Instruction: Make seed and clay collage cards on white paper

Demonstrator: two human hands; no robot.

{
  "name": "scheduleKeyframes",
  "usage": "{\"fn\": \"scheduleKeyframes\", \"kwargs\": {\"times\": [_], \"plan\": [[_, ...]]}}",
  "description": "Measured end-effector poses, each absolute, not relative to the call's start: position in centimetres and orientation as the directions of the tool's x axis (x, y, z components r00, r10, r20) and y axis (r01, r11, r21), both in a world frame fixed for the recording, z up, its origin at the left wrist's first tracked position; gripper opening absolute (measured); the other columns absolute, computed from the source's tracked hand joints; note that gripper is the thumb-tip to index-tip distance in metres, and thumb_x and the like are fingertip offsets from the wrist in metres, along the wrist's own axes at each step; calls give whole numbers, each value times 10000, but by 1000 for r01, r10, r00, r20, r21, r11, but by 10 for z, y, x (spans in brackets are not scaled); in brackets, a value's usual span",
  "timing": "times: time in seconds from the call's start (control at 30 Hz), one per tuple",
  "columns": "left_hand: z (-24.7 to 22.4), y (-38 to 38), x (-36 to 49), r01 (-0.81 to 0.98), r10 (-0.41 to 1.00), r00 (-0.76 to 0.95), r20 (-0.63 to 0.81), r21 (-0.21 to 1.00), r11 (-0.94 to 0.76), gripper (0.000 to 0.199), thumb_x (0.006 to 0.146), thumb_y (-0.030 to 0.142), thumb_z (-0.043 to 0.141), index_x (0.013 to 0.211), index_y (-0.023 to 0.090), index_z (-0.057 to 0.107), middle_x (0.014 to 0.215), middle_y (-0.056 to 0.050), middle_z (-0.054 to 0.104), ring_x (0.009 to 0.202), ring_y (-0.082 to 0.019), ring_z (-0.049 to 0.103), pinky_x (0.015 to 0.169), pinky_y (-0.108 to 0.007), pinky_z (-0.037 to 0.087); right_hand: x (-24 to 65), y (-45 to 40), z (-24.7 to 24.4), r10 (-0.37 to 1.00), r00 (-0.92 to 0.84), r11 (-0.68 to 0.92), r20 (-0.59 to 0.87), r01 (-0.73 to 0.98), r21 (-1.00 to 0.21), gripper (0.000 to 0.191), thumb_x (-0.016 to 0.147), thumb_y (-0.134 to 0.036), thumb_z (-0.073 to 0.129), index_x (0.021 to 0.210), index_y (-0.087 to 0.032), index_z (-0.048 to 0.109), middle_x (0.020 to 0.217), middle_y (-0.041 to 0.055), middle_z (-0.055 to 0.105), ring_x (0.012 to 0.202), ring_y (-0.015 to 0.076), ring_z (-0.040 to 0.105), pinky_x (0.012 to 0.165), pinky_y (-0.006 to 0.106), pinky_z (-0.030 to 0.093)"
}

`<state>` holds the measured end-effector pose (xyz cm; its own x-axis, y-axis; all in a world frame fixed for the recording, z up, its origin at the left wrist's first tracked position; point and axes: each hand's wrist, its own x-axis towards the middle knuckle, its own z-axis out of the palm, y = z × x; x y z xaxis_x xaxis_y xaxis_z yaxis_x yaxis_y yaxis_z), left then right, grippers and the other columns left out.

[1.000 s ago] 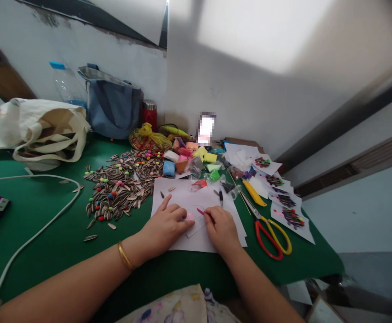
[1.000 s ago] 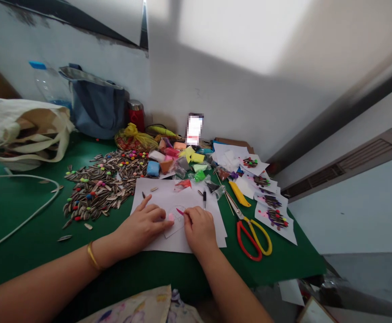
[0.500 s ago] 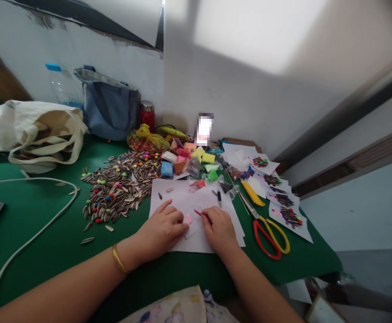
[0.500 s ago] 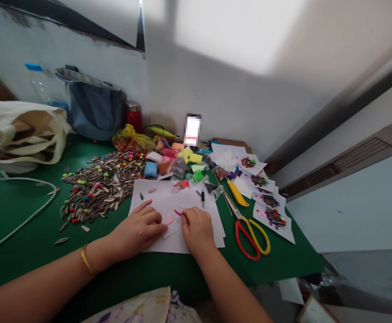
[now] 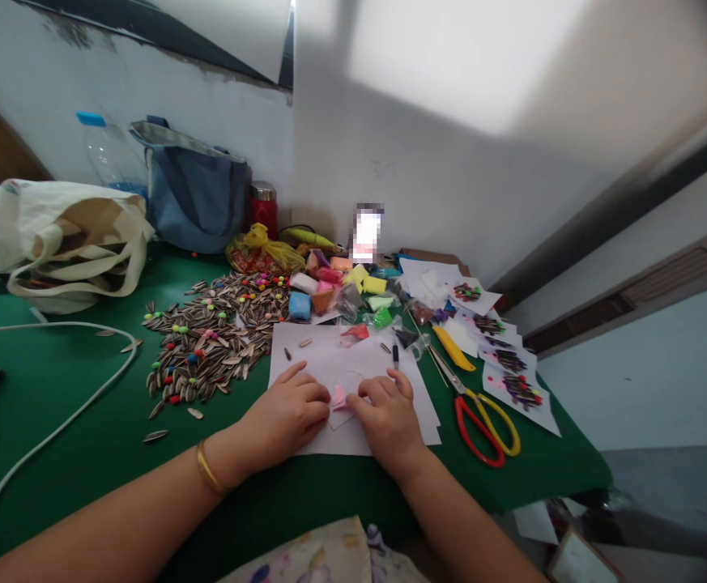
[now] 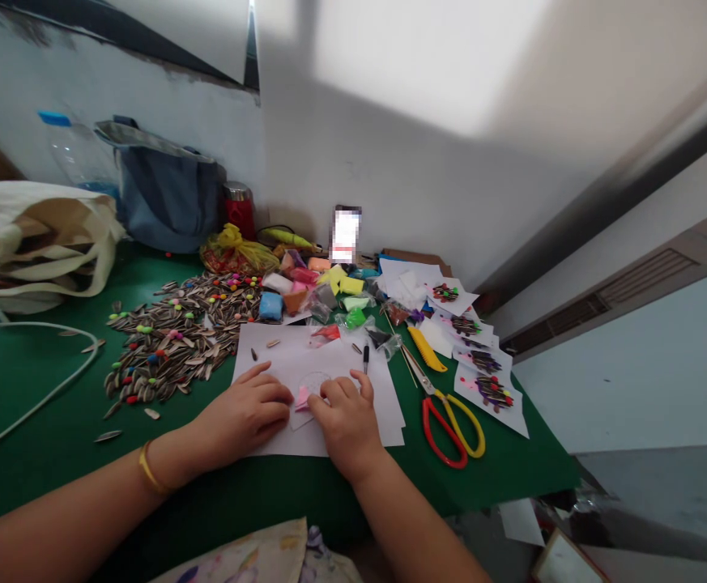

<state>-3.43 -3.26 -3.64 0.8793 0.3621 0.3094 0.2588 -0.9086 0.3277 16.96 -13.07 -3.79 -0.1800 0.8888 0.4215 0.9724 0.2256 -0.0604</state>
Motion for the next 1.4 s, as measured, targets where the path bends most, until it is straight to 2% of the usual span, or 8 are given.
{"fn": "scheduleKeyframes", "kwargs": {"times": [0.13,0.27,0.57,0.83,0.97,1.13,1.27,1.4], "plan": [[-38,-32,-34,258,361,880,307,329,-908,153,915,221,572,819,253,687,1004,10,698,970,-156,610,1195,-509,167,168,-128,-41,891,-201,221,407,975,-2,87,938,-234,609,978,-259,683,898,33,628,869,201,487,850,368,328],[-39,-32,-35,257,363,879,309,335,-907,149,910,220,578,821,253,692,1003,7,699,963,-155,614,1198,-520,148,170,-127,-40,896,-195,219,400,976,-16,75,927,-232,627,959,-260,689,897,33,619,864,204,479,818,363,318],[-35,-33,-33,211,316,884,343,311,-927,177,917,190,564,798,241,683,987,17,747,972,-163,627,1196,-528,159,177,-128,-38,930,-77,151,361,972,-181,200,936,-140,527,943,-237,702,942,46,666,906,207,549,852,354,361],[-41,-32,-33,230,328,880,343,297,-927,162,919,165,539,870,235,677,1045,-3,752,989,-178,637,1200,-535,147,181,-128,-38,963,11,70,269,955,-288,170,940,-114,499,970,-204,640,1174,59,700,1101,227,599,956,381,412],[-30,-25,-38,295,409,847,339,340,-893,135,910,169,542,883,223,663,982,-7,740,947,-166,652,1188,-514,204,174,-130,-37,969,-39,107,245,956,-272,163,939,-115,498,945,-189,643,1192,94,689,1118,250,578,954,393,460],[-22,-16,-43,393,530,762,373,383,-836,143,896,169,514,820,194,632,731,7,662,724,-152,631,1108,-498,344,157,-133,-33,966,-63,139,251,945,-297,178,948,-124,468,952,-182,636,1211,119,672,1097,253,571,958,401,488],[-25,-12,-46,399,563,709,424,418,-816,122,880,168,540,891,184,660,806,-31,679,814,-193,623,999,-456,448,158,-127,-26,966,-47,134,253,932,-338,203,932,-108,460,990,-185,639,1195,99,664,1057,238,585,943,381,499],[-30,-9,-47,350,546,692,471,443,-825,239,910,152,508,1029,193,711,923,-70,699,893,-199,631,844,-350,511,175,-116,-24,969,17,49,245,964,-260,318,852,-37,475,1076,-168,659,1127,120,668,1058,256,580,940,395,493]]}}
